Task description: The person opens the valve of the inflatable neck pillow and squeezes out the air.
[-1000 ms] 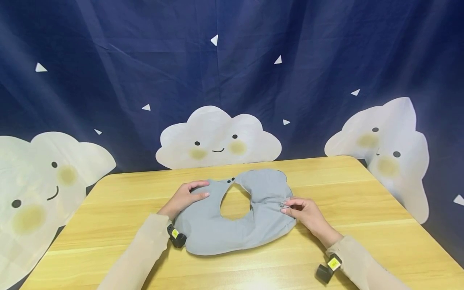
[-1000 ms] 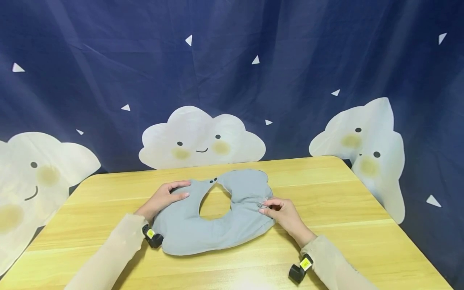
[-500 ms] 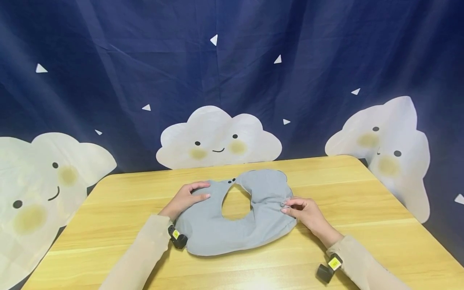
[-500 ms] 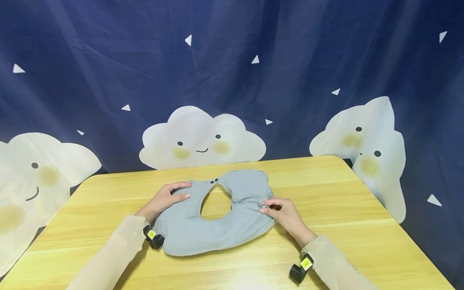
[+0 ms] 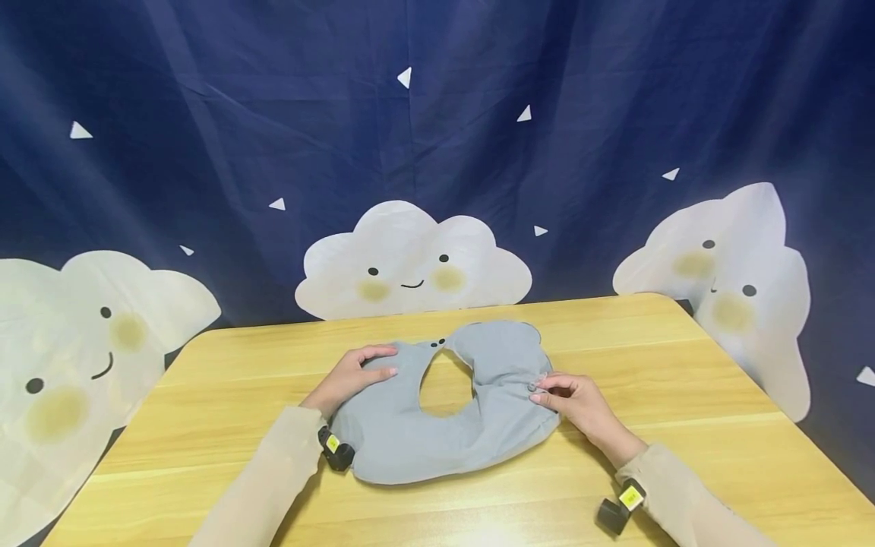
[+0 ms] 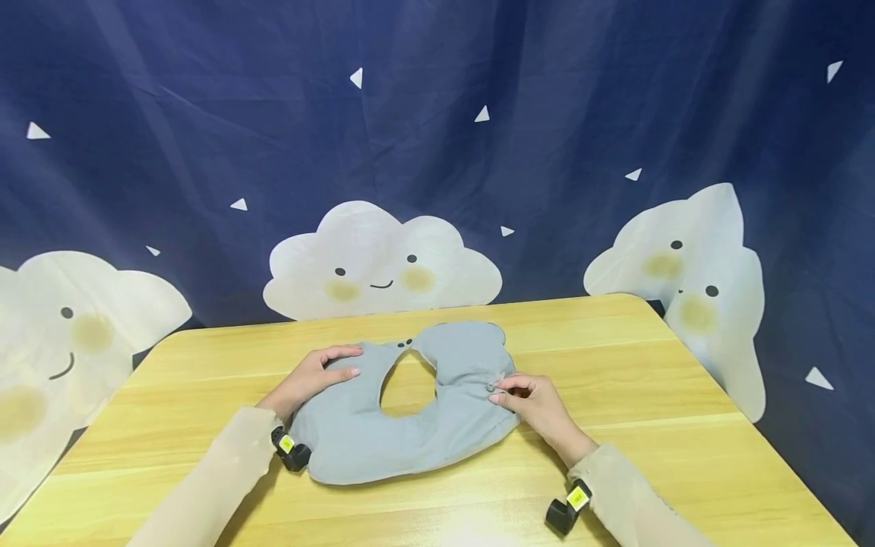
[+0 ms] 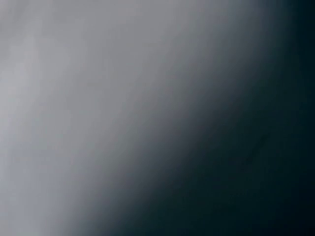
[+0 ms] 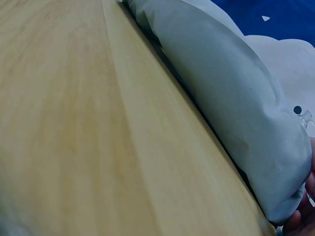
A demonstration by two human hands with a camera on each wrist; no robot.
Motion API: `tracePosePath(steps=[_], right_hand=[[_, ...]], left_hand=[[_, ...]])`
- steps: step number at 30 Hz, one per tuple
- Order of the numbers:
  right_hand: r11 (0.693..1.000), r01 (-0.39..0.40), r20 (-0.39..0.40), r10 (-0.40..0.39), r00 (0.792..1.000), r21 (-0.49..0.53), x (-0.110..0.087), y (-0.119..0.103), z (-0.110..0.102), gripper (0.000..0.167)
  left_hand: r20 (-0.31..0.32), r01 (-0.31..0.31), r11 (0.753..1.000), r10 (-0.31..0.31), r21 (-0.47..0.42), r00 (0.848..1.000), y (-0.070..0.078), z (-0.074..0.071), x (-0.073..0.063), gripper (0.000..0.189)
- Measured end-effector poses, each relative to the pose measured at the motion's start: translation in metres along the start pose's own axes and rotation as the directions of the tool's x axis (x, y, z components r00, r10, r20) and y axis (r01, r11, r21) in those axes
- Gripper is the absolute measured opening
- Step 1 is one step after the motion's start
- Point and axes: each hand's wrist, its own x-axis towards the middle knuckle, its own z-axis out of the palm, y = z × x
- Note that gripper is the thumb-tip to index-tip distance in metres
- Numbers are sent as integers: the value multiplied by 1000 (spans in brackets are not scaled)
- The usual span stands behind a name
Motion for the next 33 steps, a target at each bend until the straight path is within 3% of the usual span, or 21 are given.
tracePosePath(steps=[15, 23, 33], right_hand=[[1000, 1, 3, -1, 1000, -21, 0, 1, 0, 20], [1000, 24, 13, -24, 1000, -8, 1, 1, 0, 20], [1000, -6, 12, 7, 1000, -18, -1, 1, -1, 20]], left_hand=[[-8, 42, 999, -42, -4, 999, 3, 1, -4, 44], [-8, 33, 999, -33, 2, 999, 1, 1, -3, 44], [27, -1, 999, 0, 41, 1000, 5, -2, -2, 45]])
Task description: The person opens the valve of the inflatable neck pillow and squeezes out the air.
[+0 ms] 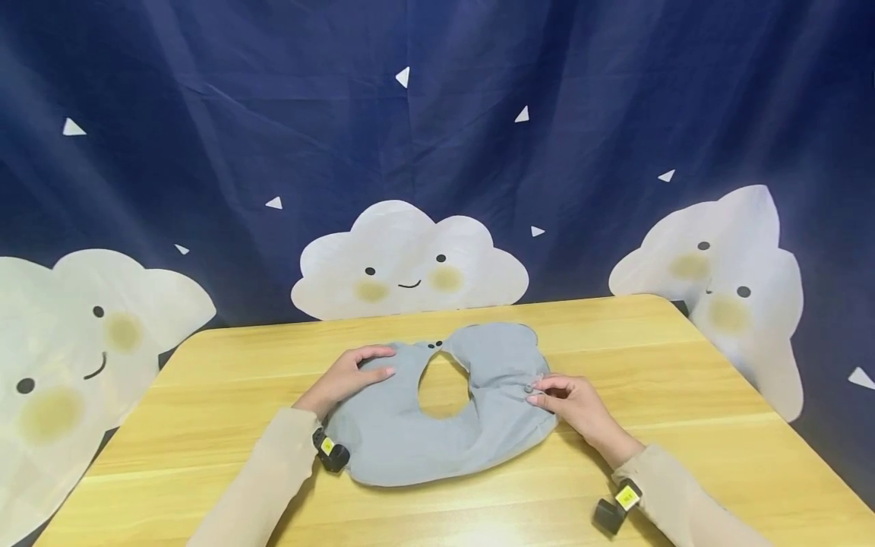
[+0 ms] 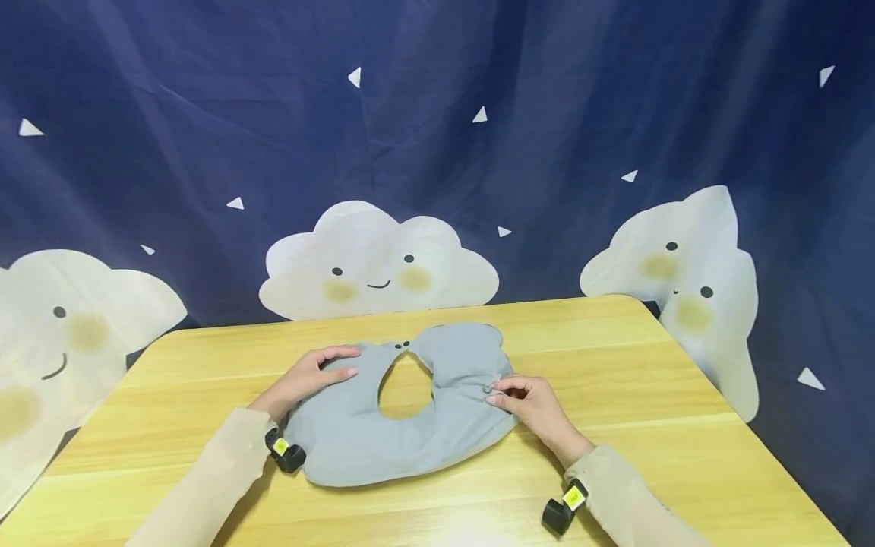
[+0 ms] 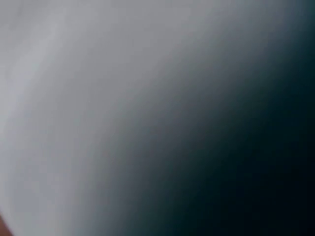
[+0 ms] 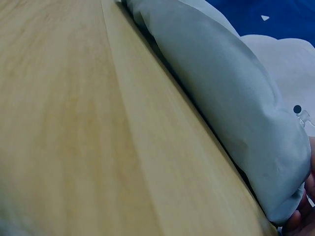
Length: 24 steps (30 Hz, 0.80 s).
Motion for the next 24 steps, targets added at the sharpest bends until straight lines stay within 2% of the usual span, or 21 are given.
tracePosePath(steps=[6, 11, 14, 20, 24], right_hand=[[1000, -3, -5, 3, 1000, 5, 0, -1, 1, 20], [1000, -1, -3, 1, 1000, 5, -1, -2, 0, 20], [1000, 2, 0, -2, 1000, 5, -1, -2, 0, 19], [1000, 20, 10, -20, 1000, 18, -2, -3, 0, 19], [1000, 19, 14, -19, 1000, 20, -1, -3, 1, 20]], left_hand=[[1, -60, 998, 60, 12, 998, 12, -7, -7, 48], [27, -118, 993, 118, -5, 993, 24, -9, -15, 49], [51, -171, 985, 170, 11, 984, 32, -6, -22, 49], [83, -197, 980, 194, 30, 977, 42, 7, -37, 53], [122, -244, 968, 237, 49, 964, 44, 15, -43, 54]])
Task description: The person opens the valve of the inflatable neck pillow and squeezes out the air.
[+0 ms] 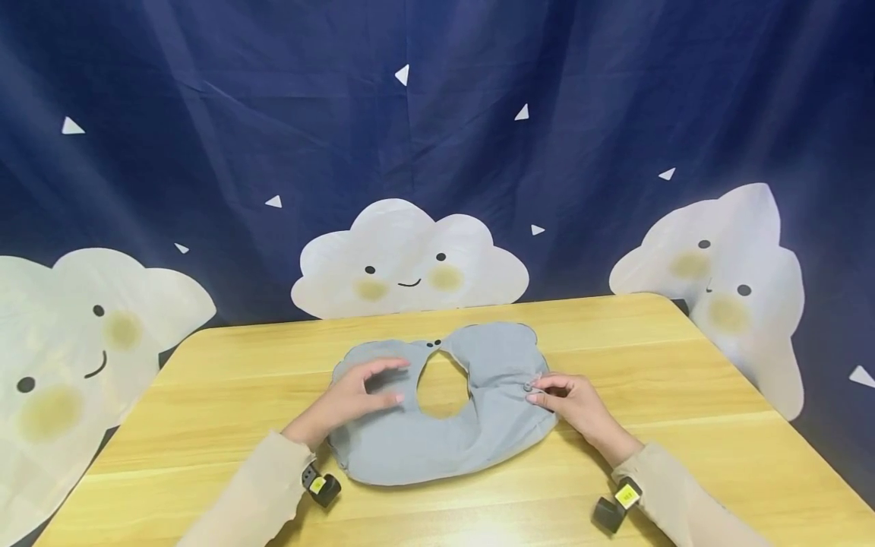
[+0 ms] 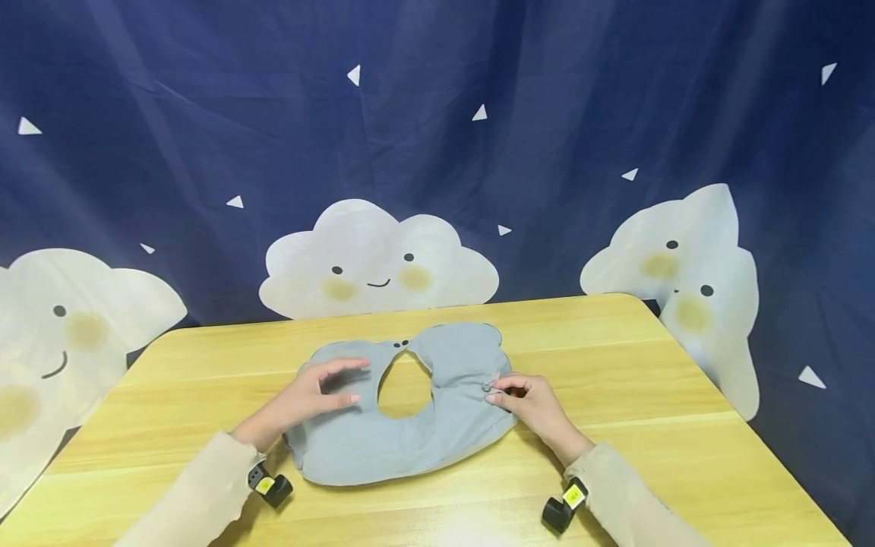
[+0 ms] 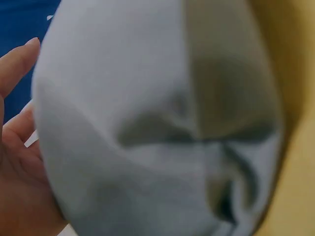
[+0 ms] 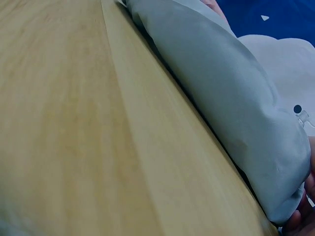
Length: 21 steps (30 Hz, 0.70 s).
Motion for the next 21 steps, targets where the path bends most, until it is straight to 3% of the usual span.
tracePosePath(steps=[12, 21], right_hand=[[1000, 12, -2, -12, 1000, -6, 0, 2, -1, 18], [1000, 17, 4, -17, 1000, 0, 0, 0, 0, 18]], left_hand=[[73, -63, 996, 58, 59, 996, -9, 14, -3, 52], [117, -66, 995, 58, 68, 991, -11, 15, -4, 51]])
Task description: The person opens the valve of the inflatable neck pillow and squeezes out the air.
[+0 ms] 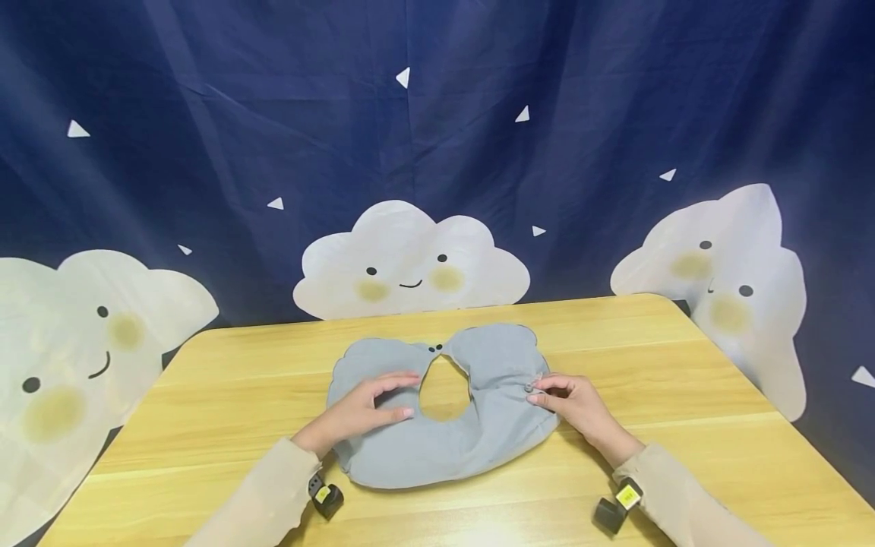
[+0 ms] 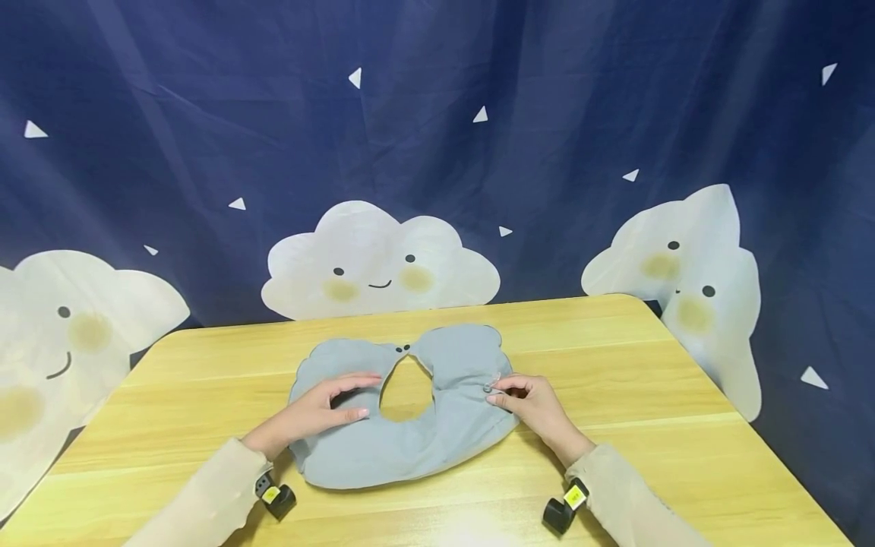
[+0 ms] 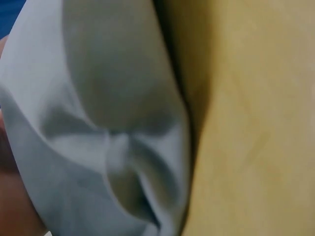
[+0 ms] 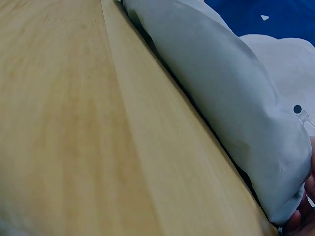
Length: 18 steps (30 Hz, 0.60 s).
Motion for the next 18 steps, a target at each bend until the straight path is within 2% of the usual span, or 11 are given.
tracePosePath(steps=[5, 10, 14, 18], right_hand=[[1000, 2, 3, -2, 1000, 0, 0, 1, 0, 18], [1000, 0, -1, 0, 1000, -4, 0, 1, 0, 18], [1000, 3, 0, -3, 1000, -5, 0, 2, 0, 17], [1000, 11, 3, -11, 1000, -7, 0, 2, 0, 17]], left_hand=[[85, -38, 999, 35, 39, 996, -1, -1, -2, 54], [200, -54, 997, 41, 58, 979, 1, 0, -5, 66], [252, -47, 997, 30, 61, 967, 2, 1, -6, 79], [280, -9, 998, -8, 60, 960, 1, 2, -7, 88]])
